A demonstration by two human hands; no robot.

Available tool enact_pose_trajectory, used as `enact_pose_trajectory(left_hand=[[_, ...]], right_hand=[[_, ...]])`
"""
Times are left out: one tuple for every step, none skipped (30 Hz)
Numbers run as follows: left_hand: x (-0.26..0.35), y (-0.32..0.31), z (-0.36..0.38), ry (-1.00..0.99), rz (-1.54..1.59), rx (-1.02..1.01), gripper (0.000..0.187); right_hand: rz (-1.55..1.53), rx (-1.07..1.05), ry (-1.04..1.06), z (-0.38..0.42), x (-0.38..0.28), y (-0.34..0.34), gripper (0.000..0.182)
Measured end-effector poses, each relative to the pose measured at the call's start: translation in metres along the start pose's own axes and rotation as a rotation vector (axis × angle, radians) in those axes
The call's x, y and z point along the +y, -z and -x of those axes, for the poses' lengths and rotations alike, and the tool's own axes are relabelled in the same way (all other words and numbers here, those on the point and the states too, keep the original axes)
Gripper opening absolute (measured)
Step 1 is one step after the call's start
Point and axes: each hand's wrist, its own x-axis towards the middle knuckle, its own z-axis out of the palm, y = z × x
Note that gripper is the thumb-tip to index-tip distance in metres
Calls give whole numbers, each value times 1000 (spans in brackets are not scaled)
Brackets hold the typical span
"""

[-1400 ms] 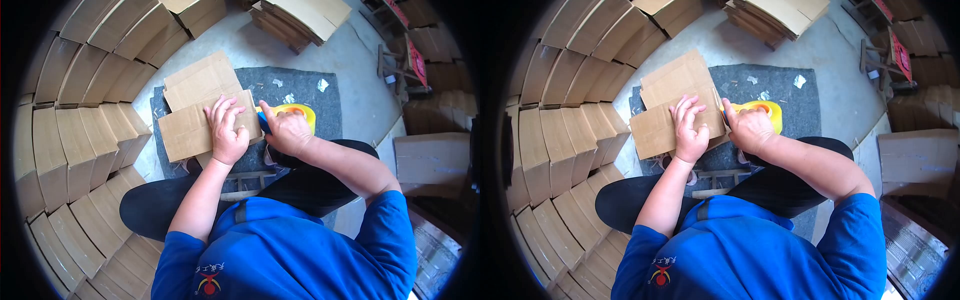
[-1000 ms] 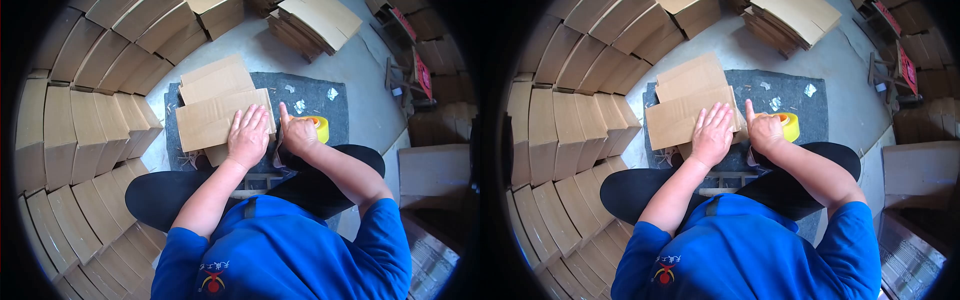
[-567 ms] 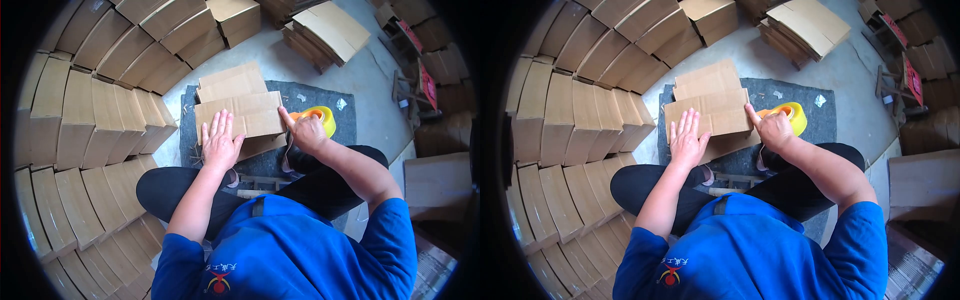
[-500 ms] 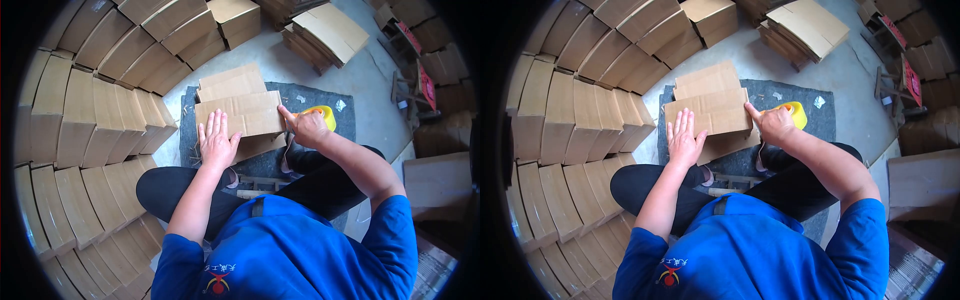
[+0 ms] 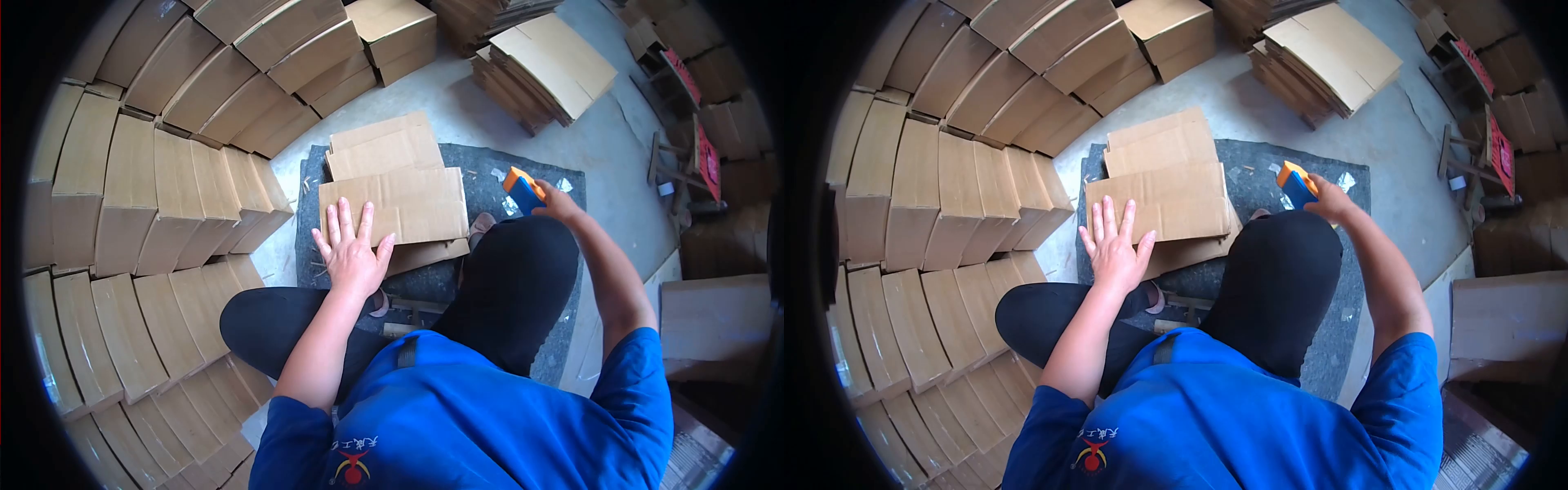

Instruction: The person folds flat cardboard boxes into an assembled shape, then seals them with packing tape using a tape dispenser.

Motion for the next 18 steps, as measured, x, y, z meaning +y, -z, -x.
enact_pose_trajectory(left_hand=[[-4,-3,-1,7,-4,-2,68],[-9,-5,-2,-20,21,22,68],[-14,-7,-2,-46,46,49,69],[-19,-8,-3,-38,41,59,69],[-23,-10,-2,-38,121,83,68],[-24,-11,-2,-41,200,109,68],[-23,-5,-1,-54,177,128,64],[-26,-6,-1,-57,171,136,64],[-30,-7,-1,-62,201,168,62],[-34,-8,-1,-67,234,196,60],[-34,-6,0,-66,243,248,57],[-40,-8,-2,-28,314,277,57],[-45,-11,-5,12,385,308,58],[-43,-6,-7,102,455,320,63],[-45,-8,-11,160,590,350,68],[-50,-16,-14,220,725,381,73],[-69,-36,-16,347,877,219,76],[-65,-26,-21,478,1195,89,75]], right_hand=[[2,89,-6,4,10,-32,86],[-5,134,-113,4,20,-65,79],[11,157,-191,2,37,-103,72],[-8,314,-137,-13,93,-175,73],[-293,283,-121,-19,134,-223,73],[-39,243,-209,19,75,-191,64],[-43,251,-200,15,69,-178,64],[-126,157,-213,10,62,-170,60],[-209,61,-229,7,59,-166,56],[-291,-38,-246,7,59,-162,53],[-370,-139,-266,11,58,-155,50],[-220,-137,-208,11,21,-117,53],[-69,-133,-148,2,-24,-73,57],[-186,-137,-53,-7,-47,-49,62],[-301,-141,42,-13,-68,-27,68],[-427,-361,-14,-7,-107,7,74],[-549,-580,-69,-3,-138,37,80],[-584,-798,-87,-6,-147,49,99]])
